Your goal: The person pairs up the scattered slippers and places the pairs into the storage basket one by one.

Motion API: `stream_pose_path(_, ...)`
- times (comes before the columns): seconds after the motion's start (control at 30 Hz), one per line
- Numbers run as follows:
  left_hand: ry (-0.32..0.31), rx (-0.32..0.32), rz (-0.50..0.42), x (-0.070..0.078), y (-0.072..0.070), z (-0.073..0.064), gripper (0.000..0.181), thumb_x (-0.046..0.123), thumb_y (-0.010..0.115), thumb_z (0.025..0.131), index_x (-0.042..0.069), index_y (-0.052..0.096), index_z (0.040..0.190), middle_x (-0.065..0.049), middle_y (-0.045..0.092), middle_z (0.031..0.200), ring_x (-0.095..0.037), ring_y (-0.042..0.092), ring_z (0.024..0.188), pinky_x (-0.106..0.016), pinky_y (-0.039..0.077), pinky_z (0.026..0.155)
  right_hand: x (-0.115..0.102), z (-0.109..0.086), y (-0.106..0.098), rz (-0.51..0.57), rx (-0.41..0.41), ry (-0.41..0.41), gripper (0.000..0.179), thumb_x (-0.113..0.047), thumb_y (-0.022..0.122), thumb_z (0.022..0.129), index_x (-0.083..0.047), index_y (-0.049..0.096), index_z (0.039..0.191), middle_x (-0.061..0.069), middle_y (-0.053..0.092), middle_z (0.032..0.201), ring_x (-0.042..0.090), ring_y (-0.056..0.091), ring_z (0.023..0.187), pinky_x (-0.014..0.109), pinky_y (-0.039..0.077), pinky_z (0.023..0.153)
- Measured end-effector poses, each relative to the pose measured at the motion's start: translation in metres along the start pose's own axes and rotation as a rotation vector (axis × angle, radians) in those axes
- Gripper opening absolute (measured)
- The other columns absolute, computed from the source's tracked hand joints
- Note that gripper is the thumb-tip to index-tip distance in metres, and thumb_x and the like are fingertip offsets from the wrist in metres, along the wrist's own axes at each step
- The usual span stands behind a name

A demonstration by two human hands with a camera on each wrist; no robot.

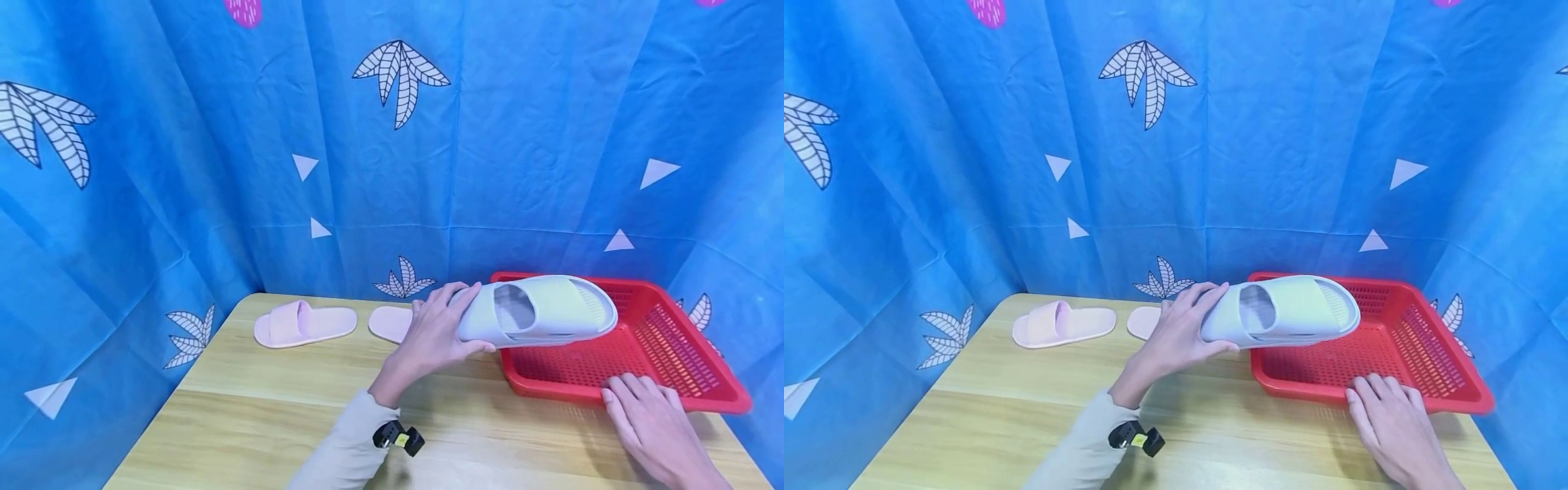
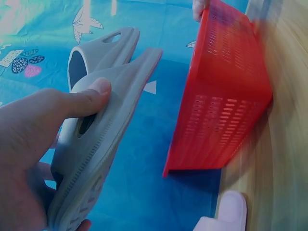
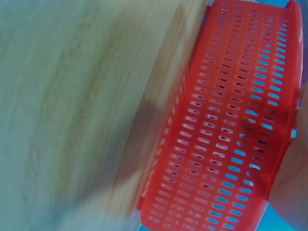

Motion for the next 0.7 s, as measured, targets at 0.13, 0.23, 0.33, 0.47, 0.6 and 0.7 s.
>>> stream_pose_path(0.13, 0.014, -0.022, 0.026, 0.008, 0.004, 0.008, 0.098, 0.062, 0.081, 0.079, 0.024, 0.038, 0.160, -0.004, 0.047, 0.149, -0.025, 0.046, 0.132, -0.054, 0.045, 0.090, 0.000, 0.000, 0.000, -0.003, -0.001, 0.000, 0.015, -0.022, 0.064, 0.098, -0.011, 0.070, 0.106, 0.008, 0.066, 0.102, 0.031, 0.053, 0.098, 0.051, 0.034, 0.077)
stream_pose_path(0.23, 0.025, -0.040, 0.041, 0.013, 0.008, 0.013, 0.095, 0.056, 0.081, 0.082, 0.024, 0.036, 0.160, -0.006, 0.045, 0.149, -0.025, 0.044, 0.132, -0.052, 0.044, 0.089, -0.001, 0.000, 0.000, -0.005, -0.003, -0.001, 0.015, -0.021, 0.064, 0.097, -0.011, 0.070, 0.106, 0.007, 0.066, 0.102, 0.030, 0.053, 0.098, 0.051, 0.035, 0.077)
stream_pose_path(0.33, 0.026, -0.060, 0.064, 0.018, 0.012, 0.020, 0.093, 0.052, 0.079, 0.084, 0.024, 0.034, 0.161, -0.007, 0.042, 0.149, -0.025, 0.042, 0.133, -0.051, 0.043, 0.088, -0.001, 0.000, 0.001, -0.003, -0.010, 0.006, 0.015, -0.021, 0.064, 0.097, -0.012, 0.070, 0.107, 0.007, 0.066, 0.102, 0.030, 0.053, 0.098, 0.052, 0.035, 0.077)
stream_pose_path(0.47, 0.021, -0.095, 0.073, 0.024, 0.017, 0.029, 0.091, 0.051, 0.076, 0.086, 0.023, 0.033, 0.161, -0.007, 0.040, 0.150, -0.025, 0.040, 0.134, -0.052, 0.043, 0.088, -0.002, 0.000, 0.001, -0.002, -0.015, 0.014, 0.013, -0.020, 0.065, 0.096, -0.013, 0.070, 0.106, 0.006, 0.066, 0.102, 0.030, 0.053, 0.097, 0.052, 0.035, 0.077)
stream_pose_path(0.6, 0.023, -0.112, 0.069, 0.030, 0.024, 0.038, 0.088, 0.053, 0.075, 0.086, 0.024, 0.036, 0.159, -0.005, 0.043, 0.149, -0.023, 0.044, 0.131, -0.051, 0.045, 0.088, -0.001, 0.001, 0.000, 0.003, 0.000, 0.002, 0.011, -0.019, 0.066, 0.095, -0.014, 0.069, 0.104, 0.005, 0.065, 0.100, 0.029, 0.053, 0.096, 0.051, 0.035, 0.077)
stream_pose_path(0.7, 0.021, -0.115, 0.069, 0.035, 0.031, 0.045, 0.084, 0.057, 0.074, 0.085, 0.026, 0.041, 0.156, -0.002, 0.047, 0.146, -0.020, 0.048, 0.127, -0.051, 0.048, 0.087, -0.001, 0.000, 0.000, 0.003, -0.006, 0.003, 0.014, -0.020, 0.066, 0.095, -0.012, 0.070, 0.106, 0.006, 0.066, 0.102, 0.029, 0.053, 0.096, 0.052, 0.035, 0.077)
Point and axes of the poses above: each hand's wrist, its own z-axis towards the middle knuckle, its own y-axis out of the palm, x = y × z, the point moved 5 cm from there along z, towards the middle knuckle
